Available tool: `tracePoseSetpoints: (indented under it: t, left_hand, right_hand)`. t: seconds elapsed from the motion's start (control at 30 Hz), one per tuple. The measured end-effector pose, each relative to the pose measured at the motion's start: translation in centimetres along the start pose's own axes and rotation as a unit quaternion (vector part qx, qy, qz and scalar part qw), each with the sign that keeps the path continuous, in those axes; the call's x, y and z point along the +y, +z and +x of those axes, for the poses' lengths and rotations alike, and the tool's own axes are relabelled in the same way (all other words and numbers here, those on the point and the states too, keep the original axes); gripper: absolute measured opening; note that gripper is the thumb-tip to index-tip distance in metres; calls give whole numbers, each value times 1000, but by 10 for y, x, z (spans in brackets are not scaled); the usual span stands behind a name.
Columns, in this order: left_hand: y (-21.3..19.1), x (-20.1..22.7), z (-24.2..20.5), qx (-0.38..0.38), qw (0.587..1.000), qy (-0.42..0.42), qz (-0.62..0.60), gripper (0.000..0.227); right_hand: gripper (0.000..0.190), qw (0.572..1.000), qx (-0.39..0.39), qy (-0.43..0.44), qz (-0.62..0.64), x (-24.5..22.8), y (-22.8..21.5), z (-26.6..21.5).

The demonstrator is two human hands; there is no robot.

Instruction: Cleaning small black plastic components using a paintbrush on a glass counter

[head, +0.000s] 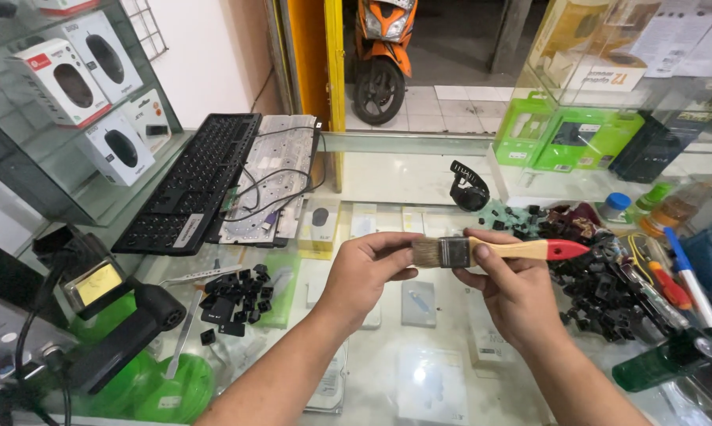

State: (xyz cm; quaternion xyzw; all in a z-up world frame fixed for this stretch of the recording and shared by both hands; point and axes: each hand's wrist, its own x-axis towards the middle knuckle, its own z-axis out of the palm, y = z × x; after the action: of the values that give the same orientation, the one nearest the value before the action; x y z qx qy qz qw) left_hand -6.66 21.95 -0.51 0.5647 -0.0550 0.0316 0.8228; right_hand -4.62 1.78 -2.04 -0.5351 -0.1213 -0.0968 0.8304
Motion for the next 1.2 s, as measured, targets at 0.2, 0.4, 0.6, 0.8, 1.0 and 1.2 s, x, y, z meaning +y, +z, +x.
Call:
tracePoseSetpoints:
  t: [0.2, 0.4, 0.6, 0.8, 1.0, 1.2]
  left_hand:
    - [-4, -1, 0, 3, 999, -6, 32, 33]
    - [-4, -3, 0, 23, 997, 9, 79, 35]
    - [-4, -2, -1, 19, 996, 11, 90, 34]
    - [5, 0, -5, 35, 994, 22, 105, 33]
    - [3, 14, -7, 46, 988, 29, 142, 27]
    - [16, 21, -18, 22, 965, 61, 255, 17]
  right_hand:
    - [26, 986, 18, -45, -158, -27, 16, -13]
    - [29, 991, 31, -9, -129, -43, 31, -19]
    - [28, 990, 37, -8, -137, -39, 29, -15]
    - [31, 991, 27, 13, -131, -46, 33, -17]
    - [29, 993, 30, 3, -111, -34, 22, -14]
    - [32, 979, 47, 71, -186, -53, 32, -14]
